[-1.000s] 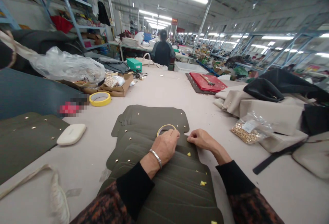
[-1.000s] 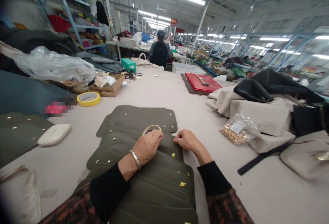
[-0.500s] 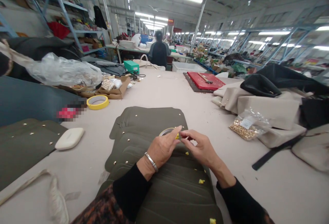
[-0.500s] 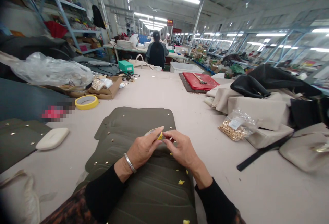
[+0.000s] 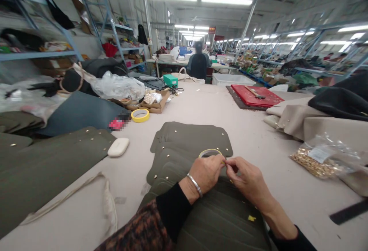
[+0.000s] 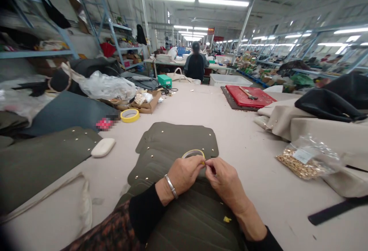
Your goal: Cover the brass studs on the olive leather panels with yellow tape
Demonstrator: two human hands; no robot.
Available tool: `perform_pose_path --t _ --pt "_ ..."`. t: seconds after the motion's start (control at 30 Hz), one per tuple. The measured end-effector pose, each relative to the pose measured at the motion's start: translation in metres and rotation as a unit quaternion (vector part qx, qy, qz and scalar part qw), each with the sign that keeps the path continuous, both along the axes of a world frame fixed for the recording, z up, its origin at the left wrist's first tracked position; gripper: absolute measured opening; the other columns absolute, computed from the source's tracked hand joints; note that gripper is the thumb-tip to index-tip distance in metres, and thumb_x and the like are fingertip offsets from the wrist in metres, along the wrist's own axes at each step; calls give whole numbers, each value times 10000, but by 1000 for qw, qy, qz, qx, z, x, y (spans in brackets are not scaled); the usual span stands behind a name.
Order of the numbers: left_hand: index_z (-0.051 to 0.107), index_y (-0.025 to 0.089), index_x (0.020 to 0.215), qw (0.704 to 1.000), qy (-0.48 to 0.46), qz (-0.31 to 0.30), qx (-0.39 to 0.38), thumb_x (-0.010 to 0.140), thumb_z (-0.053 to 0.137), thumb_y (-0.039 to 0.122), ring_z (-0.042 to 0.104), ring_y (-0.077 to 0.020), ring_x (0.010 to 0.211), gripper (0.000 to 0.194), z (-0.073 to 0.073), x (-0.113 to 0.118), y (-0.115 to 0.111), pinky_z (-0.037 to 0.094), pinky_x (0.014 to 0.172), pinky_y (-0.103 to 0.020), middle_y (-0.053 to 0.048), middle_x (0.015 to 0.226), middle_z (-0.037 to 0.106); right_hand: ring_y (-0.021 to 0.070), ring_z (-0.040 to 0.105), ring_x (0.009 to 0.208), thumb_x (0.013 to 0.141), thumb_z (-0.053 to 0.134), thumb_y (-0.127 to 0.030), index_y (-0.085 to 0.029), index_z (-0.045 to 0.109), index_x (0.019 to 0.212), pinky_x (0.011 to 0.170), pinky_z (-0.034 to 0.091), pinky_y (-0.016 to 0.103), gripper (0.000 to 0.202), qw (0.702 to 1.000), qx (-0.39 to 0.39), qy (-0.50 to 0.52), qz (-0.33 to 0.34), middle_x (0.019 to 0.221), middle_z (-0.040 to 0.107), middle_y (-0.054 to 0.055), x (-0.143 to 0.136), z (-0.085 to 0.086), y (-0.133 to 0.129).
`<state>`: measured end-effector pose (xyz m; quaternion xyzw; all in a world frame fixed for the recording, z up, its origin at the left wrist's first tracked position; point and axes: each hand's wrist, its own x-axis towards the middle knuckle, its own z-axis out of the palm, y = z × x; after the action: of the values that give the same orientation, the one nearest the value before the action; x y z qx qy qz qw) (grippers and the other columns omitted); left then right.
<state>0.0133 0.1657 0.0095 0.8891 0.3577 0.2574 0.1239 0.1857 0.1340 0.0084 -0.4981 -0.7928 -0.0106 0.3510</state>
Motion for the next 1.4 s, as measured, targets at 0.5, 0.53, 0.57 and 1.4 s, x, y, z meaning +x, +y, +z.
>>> perform_pose_path --t 0.5,0.53,0.57,1.4 --pt "520 196 974 991 103 54 68 975 277 244 598 -167 752 248 31 12 0 415 592 -251 -54 884 622 147 631 535 715 574 -282 -148 643 736 534 516 234 152 881 -278 349 -159 593 664 31 14 -21 50" --pt "511 199 997 989 122 70 49 976 287 242 601 -169 772 230 28 11 7 419 604 -247 -52 896 628 144 638 544 720 586 -283 -143 639 764 548 529 238 156 867 -298 375 -135 604 668 33 16 -26 54" --pt "505 199 1016 986 146 77 30 973 307 234 602 -173 791 206 25 10 15 426 624 -247 -52 900 633 141 645 561 722 598 -281 -141 636 786 564 537 240 158 860 -312 389 -113 621 673 35 17 -31 57" --pt "438 177 1048 982 179 -18 -64 942 353 191 643 -216 850 136 -5 -11 5 492 724 -309 -59 909 656 101 559 510 658 677 -324 -147 616 721 510 452 211 198 827 -443 341 -56 574 609 -7 30 -19 40"
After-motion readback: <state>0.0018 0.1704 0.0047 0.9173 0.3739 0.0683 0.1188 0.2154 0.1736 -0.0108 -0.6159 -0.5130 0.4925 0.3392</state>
